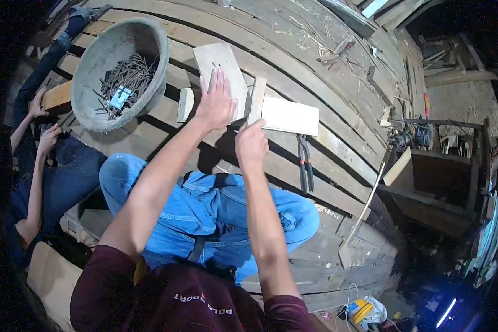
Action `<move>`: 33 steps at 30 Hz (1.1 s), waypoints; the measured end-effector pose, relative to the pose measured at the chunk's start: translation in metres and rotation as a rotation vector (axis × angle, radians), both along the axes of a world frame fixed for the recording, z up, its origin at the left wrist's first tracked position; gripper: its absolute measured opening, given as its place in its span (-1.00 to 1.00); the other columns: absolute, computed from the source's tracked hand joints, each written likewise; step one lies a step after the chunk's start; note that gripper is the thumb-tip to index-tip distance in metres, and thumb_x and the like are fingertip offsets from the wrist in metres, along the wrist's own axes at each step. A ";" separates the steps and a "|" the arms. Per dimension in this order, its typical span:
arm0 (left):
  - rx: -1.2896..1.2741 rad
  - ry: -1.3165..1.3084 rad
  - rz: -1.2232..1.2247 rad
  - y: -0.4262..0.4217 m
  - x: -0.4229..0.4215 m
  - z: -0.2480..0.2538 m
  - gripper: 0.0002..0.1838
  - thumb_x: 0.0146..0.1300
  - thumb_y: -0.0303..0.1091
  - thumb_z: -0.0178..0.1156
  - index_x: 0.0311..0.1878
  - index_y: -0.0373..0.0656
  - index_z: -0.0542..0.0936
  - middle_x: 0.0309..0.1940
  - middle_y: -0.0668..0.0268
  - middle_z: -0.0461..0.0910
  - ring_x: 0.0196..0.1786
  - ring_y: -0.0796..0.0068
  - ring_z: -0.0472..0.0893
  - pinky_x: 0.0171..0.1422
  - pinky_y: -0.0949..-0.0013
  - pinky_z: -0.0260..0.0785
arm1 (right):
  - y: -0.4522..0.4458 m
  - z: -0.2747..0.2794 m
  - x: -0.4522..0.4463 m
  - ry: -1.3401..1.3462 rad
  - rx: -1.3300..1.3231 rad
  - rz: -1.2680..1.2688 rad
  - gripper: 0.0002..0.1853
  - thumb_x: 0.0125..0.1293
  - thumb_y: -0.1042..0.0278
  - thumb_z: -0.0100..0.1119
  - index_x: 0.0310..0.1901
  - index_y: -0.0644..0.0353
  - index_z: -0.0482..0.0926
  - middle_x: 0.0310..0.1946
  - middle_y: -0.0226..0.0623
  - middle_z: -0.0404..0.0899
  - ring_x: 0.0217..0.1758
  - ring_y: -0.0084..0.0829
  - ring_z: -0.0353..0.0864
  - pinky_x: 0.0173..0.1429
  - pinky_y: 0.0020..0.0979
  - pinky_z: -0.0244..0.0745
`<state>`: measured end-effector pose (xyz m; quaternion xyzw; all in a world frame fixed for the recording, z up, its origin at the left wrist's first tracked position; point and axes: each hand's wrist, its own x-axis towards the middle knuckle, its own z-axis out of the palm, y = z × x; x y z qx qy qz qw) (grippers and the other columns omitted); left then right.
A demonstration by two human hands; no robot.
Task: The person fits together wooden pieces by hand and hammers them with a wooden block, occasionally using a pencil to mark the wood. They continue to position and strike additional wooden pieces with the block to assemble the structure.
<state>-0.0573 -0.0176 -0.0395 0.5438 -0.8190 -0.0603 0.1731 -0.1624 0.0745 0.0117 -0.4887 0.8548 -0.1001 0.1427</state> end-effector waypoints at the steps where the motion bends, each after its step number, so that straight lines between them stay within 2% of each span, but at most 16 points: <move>1: 0.014 -0.009 0.000 0.001 0.000 0.001 -0.20 0.37 -0.04 -0.01 0.43 -0.59 0.19 0.55 -0.32 -0.08 0.64 -0.22 -0.20 0.58 -0.45 -0.37 | 0.004 0.000 -0.001 -0.038 0.040 -0.012 -0.59 0.42 0.15 0.10 0.01 0.35 0.29 -0.32 0.26 0.66 -0.15 0.27 0.69 0.01 0.14 0.57; 6: 0.021 -0.047 0.000 0.000 0.002 0.004 -0.20 0.39 -0.03 -0.03 0.44 -0.59 0.17 0.55 -0.31 -0.08 0.63 -0.23 -0.18 0.58 -0.46 -0.37 | -0.001 0.000 -0.005 -0.013 -0.030 0.056 -0.57 0.42 0.14 0.11 -0.01 0.37 0.25 -0.32 0.31 0.65 -0.18 0.30 0.67 -0.03 0.16 0.57; 14: 0.052 -0.049 -0.027 -0.002 0.004 0.008 -0.19 0.38 -0.03 -0.01 0.44 -0.58 0.17 0.55 -0.30 -0.07 0.64 -0.20 -0.18 0.58 -0.45 -0.37 | -0.005 -0.016 -0.003 -0.047 -0.032 -0.003 -0.57 0.43 0.14 0.09 -0.04 0.39 0.23 -0.35 0.37 0.63 -0.22 0.31 0.67 -0.10 0.16 0.57; 17: -0.003 -0.038 -0.011 0.000 0.003 0.003 -0.19 0.38 -0.03 -0.01 0.44 -0.59 0.17 0.55 -0.28 -0.06 0.64 -0.19 -0.18 0.59 -0.45 -0.37 | -0.009 -0.015 -0.007 -0.015 -0.095 0.053 -0.57 0.42 0.17 0.11 -0.03 0.40 0.23 -0.38 0.36 0.63 -0.24 0.31 0.67 -0.10 0.16 0.57; 20: -0.019 0.009 -0.014 -0.001 0.004 -0.001 -0.19 0.38 -0.02 -0.01 0.43 -0.59 0.18 0.55 -0.28 -0.05 0.64 -0.20 -0.18 0.59 -0.44 -0.37 | -0.004 -0.013 0.000 -0.029 -0.088 0.011 -0.56 0.39 0.20 0.14 -0.02 0.42 0.23 -0.39 0.36 0.62 -0.23 0.31 0.67 -0.11 0.15 0.57; 21: -0.001 -0.047 -0.021 -0.001 0.004 0.004 -0.19 0.38 -0.02 -0.02 0.43 -0.60 0.18 0.55 -0.28 -0.06 0.64 -0.21 -0.18 0.59 -0.43 -0.38 | 0.000 -0.013 0.001 -0.057 -0.062 -0.011 -0.55 0.37 0.22 0.18 -0.01 0.43 0.24 -0.37 0.35 0.63 -0.21 0.28 0.68 -0.10 0.13 0.58; 26: 0.010 -0.023 -0.005 0.001 0.004 0.008 -0.18 0.39 -0.03 -0.01 0.43 -0.61 0.15 0.55 -0.30 -0.08 0.64 -0.21 -0.18 0.59 -0.42 -0.33 | 0.002 -0.021 -0.007 0.011 -0.096 0.066 -0.54 0.36 0.22 0.18 0.00 0.43 0.22 -0.37 0.33 0.64 -0.24 0.30 0.68 -0.12 0.14 0.58; 31: -0.013 -0.019 -0.050 -0.003 0.006 0.002 -0.19 0.37 -0.02 -0.02 0.43 -0.58 0.20 0.55 -0.28 -0.03 0.64 -0.20 -0.16 0.59 -0.42 -0.33 | 0.005 -0.020 0.002 0.026 -0.094 0.021 -0.57 0.40 0.21 0.15 0.00 0.41 0.23 -0.41 0.28 0.64 -0.28 0.27 0.68 -0.16 0.12 0.59; 33: -0.006 -0.040 -0.025 -0.004 0.005 0.003 -0.20 0.37 -0.01 -0.02 0.43 -0.57 0.22 0.54 -0.28 -0.02 0.64 -0.20 -0.15 0.59 -0.42 -0.32 | 0.000 -0.022 -0.001 0.011 -0.087 0.015 -0.56 0.40 0.19 0.14 -0.01 0.41 0.23 -0.37 0.32 0.63 -0.24 0.28 0.68 -0.13 0.12 0.59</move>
